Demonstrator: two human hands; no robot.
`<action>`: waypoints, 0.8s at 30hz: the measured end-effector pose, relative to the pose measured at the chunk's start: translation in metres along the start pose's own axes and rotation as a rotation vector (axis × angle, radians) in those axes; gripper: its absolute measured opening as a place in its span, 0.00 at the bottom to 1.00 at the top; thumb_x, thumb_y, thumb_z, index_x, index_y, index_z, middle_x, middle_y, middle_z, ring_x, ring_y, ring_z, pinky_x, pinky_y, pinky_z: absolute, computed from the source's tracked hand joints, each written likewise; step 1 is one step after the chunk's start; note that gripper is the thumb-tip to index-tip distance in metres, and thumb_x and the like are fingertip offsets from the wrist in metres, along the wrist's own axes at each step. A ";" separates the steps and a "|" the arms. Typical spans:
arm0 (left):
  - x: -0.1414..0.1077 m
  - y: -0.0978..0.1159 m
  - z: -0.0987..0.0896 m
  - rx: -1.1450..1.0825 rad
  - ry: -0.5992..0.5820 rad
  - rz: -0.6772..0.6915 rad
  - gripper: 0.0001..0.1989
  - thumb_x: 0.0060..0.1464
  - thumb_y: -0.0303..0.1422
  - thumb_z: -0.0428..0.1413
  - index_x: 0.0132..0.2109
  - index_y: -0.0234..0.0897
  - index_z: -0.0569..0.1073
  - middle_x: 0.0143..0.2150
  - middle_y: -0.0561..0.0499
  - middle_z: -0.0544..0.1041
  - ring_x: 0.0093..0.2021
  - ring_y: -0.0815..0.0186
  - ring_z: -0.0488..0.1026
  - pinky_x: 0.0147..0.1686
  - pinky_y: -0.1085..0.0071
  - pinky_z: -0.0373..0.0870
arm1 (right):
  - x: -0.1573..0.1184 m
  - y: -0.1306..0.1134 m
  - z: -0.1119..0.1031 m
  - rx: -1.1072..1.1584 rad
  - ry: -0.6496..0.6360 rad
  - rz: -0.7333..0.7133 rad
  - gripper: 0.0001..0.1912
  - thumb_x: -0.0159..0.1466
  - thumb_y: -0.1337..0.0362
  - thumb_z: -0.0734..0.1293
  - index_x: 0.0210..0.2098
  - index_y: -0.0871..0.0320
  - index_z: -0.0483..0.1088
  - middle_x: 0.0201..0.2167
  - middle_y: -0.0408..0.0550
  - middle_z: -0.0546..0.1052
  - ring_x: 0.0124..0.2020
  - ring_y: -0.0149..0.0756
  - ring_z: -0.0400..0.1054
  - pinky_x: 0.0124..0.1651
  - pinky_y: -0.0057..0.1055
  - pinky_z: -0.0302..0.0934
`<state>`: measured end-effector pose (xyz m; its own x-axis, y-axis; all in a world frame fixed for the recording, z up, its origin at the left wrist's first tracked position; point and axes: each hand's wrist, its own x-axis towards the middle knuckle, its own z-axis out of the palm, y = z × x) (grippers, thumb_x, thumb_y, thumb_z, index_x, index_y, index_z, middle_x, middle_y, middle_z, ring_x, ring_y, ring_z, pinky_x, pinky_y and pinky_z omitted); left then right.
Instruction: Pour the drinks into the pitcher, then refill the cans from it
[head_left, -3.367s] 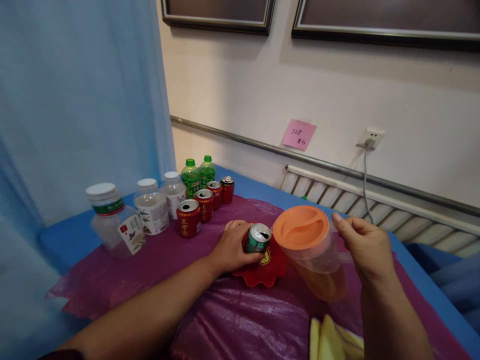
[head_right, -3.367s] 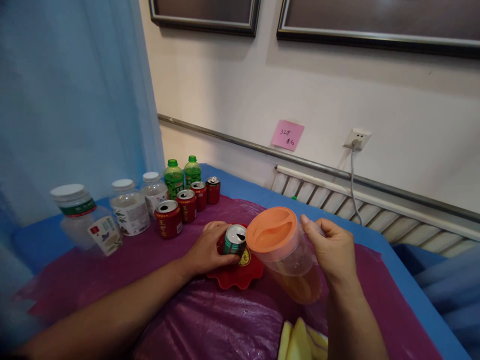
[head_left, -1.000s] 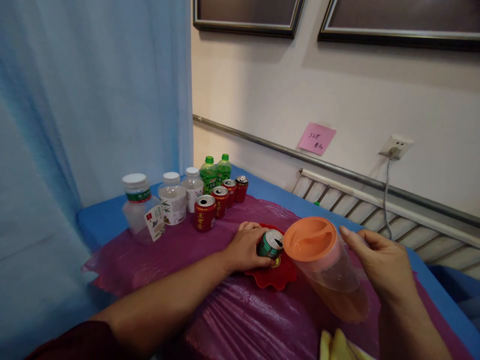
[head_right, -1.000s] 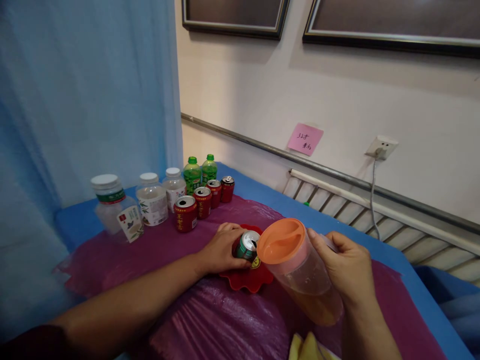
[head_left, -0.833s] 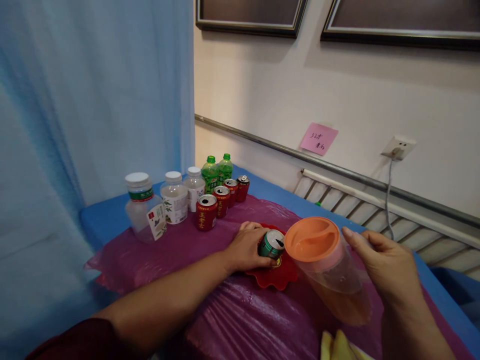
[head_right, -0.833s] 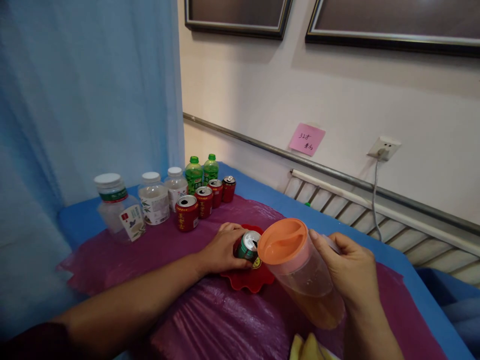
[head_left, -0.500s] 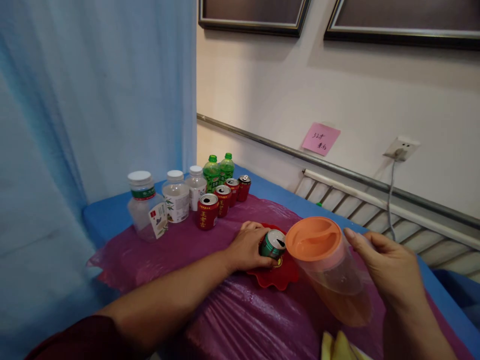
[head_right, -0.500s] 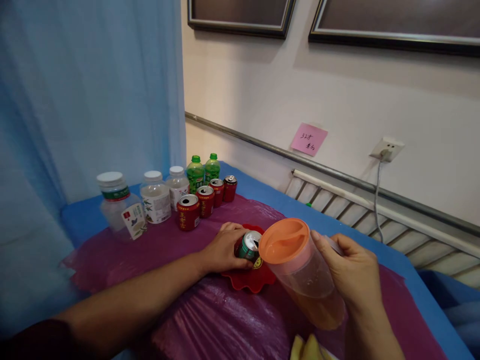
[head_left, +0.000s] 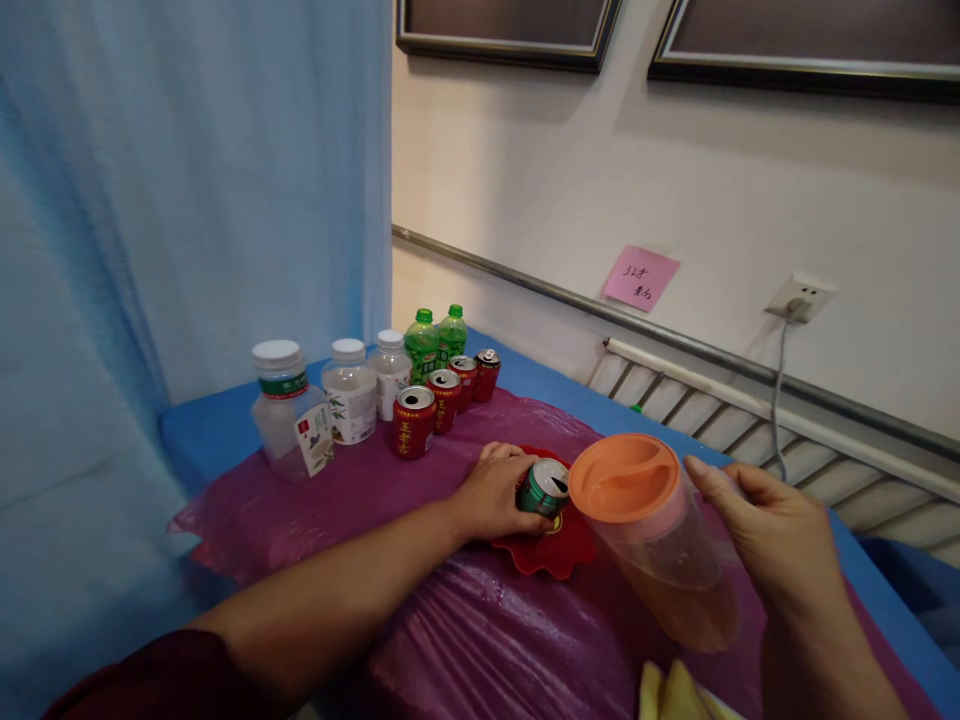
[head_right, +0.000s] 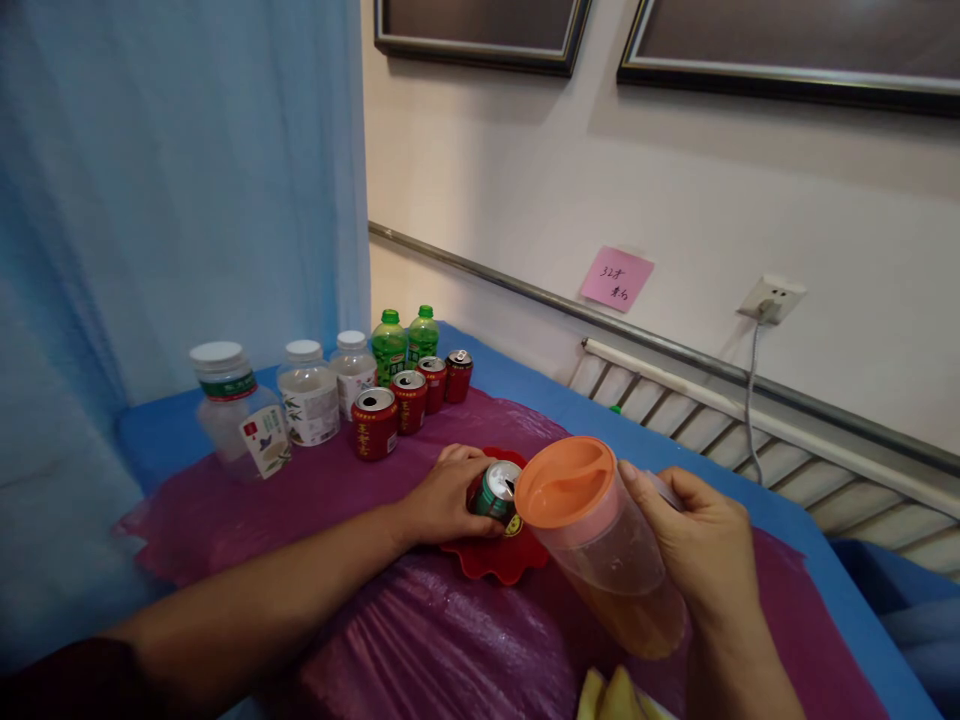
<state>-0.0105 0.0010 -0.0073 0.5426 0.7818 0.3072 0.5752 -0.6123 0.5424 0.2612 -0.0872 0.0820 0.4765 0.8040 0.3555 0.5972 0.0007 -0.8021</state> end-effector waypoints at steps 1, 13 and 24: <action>0.000 0.000 0.000 0.002 -0.001 -0.001 0.33 0.40 0.49 0.71 0.53 0.45 0.76 0.48 0.49 0.77 0.51 0.50 0.70 0.56 0.56 0.60 | 0.000 -0.001 0.000 0.002 -0.004 0.002 0.28 0.51 0.39 0.73 0.17 0.56 0.63 0.17 0.39 0.57 0.22 0.29 0.51 0.23 0.27 0.46; 0.000 0.001 -0.001 0.020 -0.030 -0.023 0.35 0.40 0.51 0.71 0.54 0.44 0.76 0.49 0.48 0.77 0.52 0.51 0.69 0.56 0.56 0.59 | -0.001 -0.002 -0.001 -0.010 -0.006 0.030 0.27 0.51 0.41 0.73 0.18 0.56 0.63 0.19 0.38 0.57 0.23 0.29 0.51 0.24 0.27 0.46; 0.000 0.001 -0.002 0.022 -0.039 -0.026 0.34 0.40 0.51 0.71 0.54 0.44 0.76 0.49 0.49 0.77 0.52 0.51 0.70 0.56 0.56 0.59 | 0.000 -0.001 -0.002 -0.023 -0.010 0.023 0.27 0.51 0.40 0.73 0.18 0.56 0.64 0.19 0.39 0.59 0.23 0.30 0.53 0.24 0.28 0.47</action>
<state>-0.0110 0.0004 -0.0053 0.5500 0.7929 0.2624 0.6026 -0.5942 0.5327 0.2619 -0.0887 0.0832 0.4842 0.8095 0.3319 0.6008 -0.0319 -0.7988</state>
